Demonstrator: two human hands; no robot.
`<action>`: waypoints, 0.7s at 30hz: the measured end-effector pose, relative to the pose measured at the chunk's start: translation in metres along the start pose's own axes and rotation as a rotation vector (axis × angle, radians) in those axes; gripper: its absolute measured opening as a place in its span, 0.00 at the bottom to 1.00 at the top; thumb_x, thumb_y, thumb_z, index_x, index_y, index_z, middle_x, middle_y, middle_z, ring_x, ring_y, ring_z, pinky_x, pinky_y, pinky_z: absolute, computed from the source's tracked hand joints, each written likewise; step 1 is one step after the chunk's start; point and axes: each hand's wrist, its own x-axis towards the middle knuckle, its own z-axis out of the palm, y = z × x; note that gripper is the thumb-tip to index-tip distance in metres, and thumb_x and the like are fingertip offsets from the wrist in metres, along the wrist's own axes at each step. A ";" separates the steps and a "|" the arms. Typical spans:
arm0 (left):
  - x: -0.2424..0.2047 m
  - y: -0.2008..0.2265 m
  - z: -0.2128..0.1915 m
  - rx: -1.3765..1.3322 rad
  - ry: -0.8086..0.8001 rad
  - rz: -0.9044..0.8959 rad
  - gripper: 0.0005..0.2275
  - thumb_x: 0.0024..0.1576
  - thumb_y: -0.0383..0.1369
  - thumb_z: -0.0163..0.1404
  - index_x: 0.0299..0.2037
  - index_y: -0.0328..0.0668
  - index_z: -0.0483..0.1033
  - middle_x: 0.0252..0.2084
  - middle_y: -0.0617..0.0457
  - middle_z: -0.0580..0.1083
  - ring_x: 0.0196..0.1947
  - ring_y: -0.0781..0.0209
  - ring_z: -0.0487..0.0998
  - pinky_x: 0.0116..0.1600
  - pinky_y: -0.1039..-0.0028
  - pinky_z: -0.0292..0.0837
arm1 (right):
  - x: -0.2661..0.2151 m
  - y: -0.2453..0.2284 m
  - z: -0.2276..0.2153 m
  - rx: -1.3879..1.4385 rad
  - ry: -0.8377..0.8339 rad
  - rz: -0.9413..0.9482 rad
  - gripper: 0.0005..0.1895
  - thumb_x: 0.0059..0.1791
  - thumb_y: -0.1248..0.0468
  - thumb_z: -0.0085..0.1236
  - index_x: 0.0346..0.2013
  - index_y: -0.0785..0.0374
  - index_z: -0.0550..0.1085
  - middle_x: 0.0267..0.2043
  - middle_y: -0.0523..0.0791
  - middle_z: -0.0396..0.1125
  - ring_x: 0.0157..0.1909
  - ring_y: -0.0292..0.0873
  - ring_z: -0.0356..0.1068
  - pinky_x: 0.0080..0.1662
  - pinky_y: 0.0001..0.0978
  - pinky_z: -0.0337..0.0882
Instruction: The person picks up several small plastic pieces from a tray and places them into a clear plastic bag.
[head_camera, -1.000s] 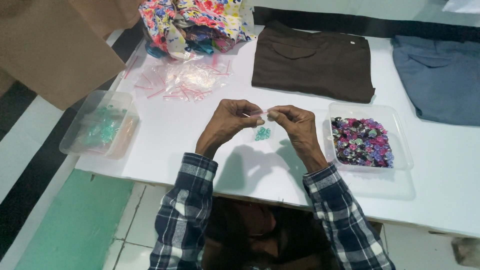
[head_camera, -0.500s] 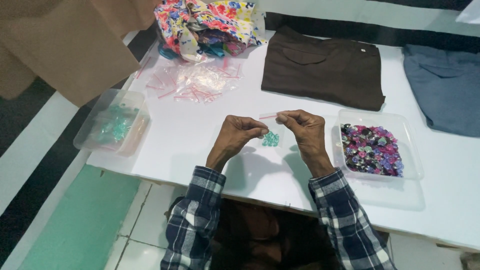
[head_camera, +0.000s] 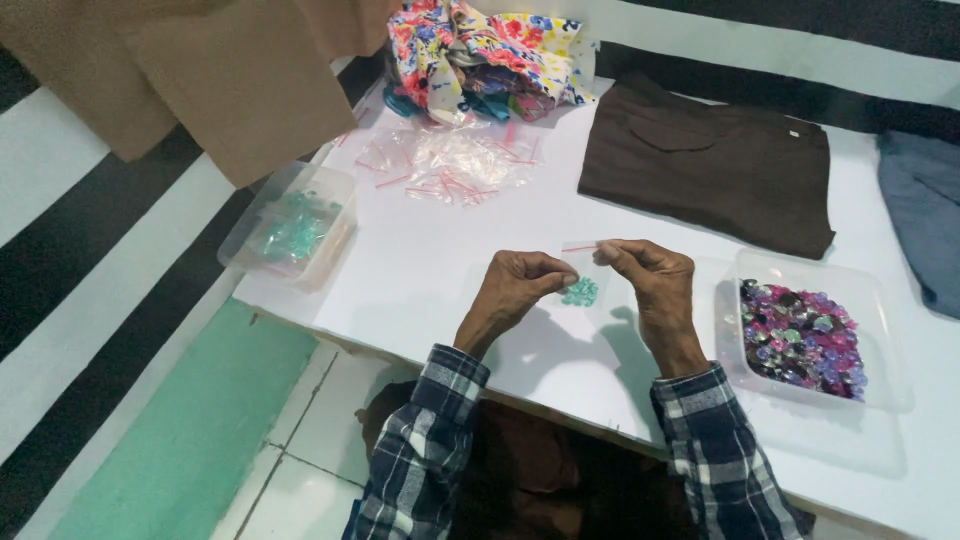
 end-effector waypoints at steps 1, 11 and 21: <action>-0.002 0.000 0.000 0.003 0.013 0.001 0.08 0.53 0.26 0.61 0.41 0.37 0.83 0.31 0.45 0.81 0.36 0.64 0.81 0.44 0.75 0.79 | 0.000 -0.001 0.001 0.004 -0.012 -0.002 0.06 0.53 0.63 0.60 0.42 0.61 0.80 0.36 0.49 0.76 0.49 0.41 0.74 0.60 0.42 0.70; -0.024 0.007 -0.004 -0.104 0.058 0.021 0.08 0.54 0.27 0.62 0.43 0.39 0.83 0.33 0.47 0.81 0.36 0.67 0.80 0.44 0.77 0.78 | 0.001 -0.007 0.024 0.085 -0.077 0.069 0.13 0.54 0.63 0.57 0.53 0.64 0.76 0.41 0.51 0.74 0.49 0.42 0.73 0.57 0.43 0.74; -0.038 0.005 -0.031 -0.138 0.198 0.090 0.07 0.56 0.28 0.61 0.43 0.40 0.82 0.33 0.50 0.81 0.38 0.70 0.78 0.47 0.77 0.77 | -0.002 -0.027 0.051 -0.049 -0.293 0.110 0.21 0.47 0.68 0.63 0.54 0.71 0.75 0.38 0.58 0.74 0.45 0.48 0.73 0.52 0.54 0.75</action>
